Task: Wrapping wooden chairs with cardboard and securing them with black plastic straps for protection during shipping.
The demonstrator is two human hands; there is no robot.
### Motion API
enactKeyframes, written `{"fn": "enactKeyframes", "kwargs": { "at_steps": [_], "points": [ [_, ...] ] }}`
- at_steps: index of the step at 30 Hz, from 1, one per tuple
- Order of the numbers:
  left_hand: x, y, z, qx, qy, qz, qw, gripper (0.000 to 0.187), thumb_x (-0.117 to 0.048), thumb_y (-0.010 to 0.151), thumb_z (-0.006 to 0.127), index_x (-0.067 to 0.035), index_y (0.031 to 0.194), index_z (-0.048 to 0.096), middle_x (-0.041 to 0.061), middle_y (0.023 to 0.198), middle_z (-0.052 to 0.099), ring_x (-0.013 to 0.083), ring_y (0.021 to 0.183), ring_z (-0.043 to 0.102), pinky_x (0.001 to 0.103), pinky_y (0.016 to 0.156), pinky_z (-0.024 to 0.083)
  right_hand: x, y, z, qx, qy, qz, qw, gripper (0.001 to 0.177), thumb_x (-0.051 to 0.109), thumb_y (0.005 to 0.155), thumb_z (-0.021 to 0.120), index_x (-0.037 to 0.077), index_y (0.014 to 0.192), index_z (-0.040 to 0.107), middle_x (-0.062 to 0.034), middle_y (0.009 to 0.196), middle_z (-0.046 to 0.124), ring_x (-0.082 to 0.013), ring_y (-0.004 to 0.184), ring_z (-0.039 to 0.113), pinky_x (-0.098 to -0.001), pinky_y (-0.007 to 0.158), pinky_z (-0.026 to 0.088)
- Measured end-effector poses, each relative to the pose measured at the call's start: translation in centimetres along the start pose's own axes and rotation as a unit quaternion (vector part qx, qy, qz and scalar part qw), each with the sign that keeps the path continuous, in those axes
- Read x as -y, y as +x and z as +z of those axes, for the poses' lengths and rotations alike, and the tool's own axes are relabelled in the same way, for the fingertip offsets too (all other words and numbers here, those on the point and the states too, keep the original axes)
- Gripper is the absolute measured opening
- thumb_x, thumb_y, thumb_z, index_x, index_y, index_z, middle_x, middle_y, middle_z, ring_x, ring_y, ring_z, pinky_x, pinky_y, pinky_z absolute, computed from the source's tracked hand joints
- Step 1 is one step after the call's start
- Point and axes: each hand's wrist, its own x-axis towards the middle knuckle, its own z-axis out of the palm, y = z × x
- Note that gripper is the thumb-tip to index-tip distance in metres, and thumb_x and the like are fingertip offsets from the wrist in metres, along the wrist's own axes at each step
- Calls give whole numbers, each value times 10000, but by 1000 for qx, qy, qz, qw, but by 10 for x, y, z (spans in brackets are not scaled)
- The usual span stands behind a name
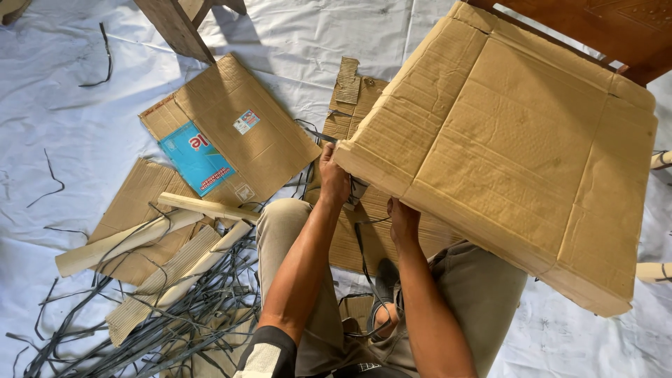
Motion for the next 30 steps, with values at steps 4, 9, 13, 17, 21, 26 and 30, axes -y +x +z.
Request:
{"fn": "enactKeyframes", "kwargs": {
  "at_steps": [4, 9, 13, 17, 21, 26, 30],
  "points": [
    [-42, -17, 25, -1, -37, 27, 999, 141, -139, 1057, 574, -130, 918, 597, 75, 838, 724, 114, 692, 676, 210, 626, 540, 50, -45, 4, 6, 3, -21, 1000, 171, 175, 935, 762, 77, 889, 630, -3, 610, 427, -80, 534, 406, -209, 510, 307],
    [-54, -31, 26, 25, -65, 40, 997, 119, -108, 1071, 511, -122, 962, 556, 15, 796, 593, 115, 724, 663, 218, 657, 553, 96, -89, 18, 82, 23, -125, 988, 184, 153, 945, 746, 105, 1039, 596, -38, 799, 580, -49, 549, 462, -204, 481, 377],
    [-48, -37, 23, 23, -72, 22, 997, 99, -141, 1069, 527, -116, 988, 577, 32, 770, 626, 149, 697, 703, 249, 645, 580, 91, -89, 10, 99, 57, -102, 988, 170, 201, 961, 595, 101, 1085, 537, -60, 932, 608, -34, 551, 439, -175, 460, 342],
    [-50, -42, 27, 31, -65, 10, 997, 94, -188, 1074, 538, -130, 1022, 591, 21, 770, 648, 138, 729, 724, 253, 669, 588, 76, -73, -1, 72, 107, -83, 988, 453, 485, 1080, 418, 66, 1089, 587, -64, 937, 626, -46, 517, 433, -172, 430, 320],
    [-56, -48, 31, 46, -32, 13, 998, 108, -194, 1081, 526, -119, 1061, 601, 9, 795, 656, 129, 790, 734, 260, 735, 610, 62, -67, -4, -8, 100, -84, 991, 475, 468, 1109, 444, 47, 988, 627, -60, 838, 617, -45, 460, 404, -169, 395, 282],
    [-48, -50, 27, 26, -36, 5, 999, 101, -210, 1068, 563, -128, 1039, 615, 8, 782, 681, 119, 771, 729, 257, 748, 608, 99, -86, 18, -61, 116, -94, 987, 414, 421, 1109, 482, 70, 962, 645, -38, 772, 594, -46, 451, 388, -169, 396, 258],
    [-55, -63, 36, -28, 4, 1, 1000, 88, -234, 1048, 597, -155, 1034, 633, -15, 783, 671, 90, 783, 707, 260, 820, 563, 106, -91, 22, -78, 118, -80, 987, 445, 474, 1098, 479, 84, 1038, 686, -29, 761, 584, -57, 452, 390, -176, 389, 239]
  ]
}}
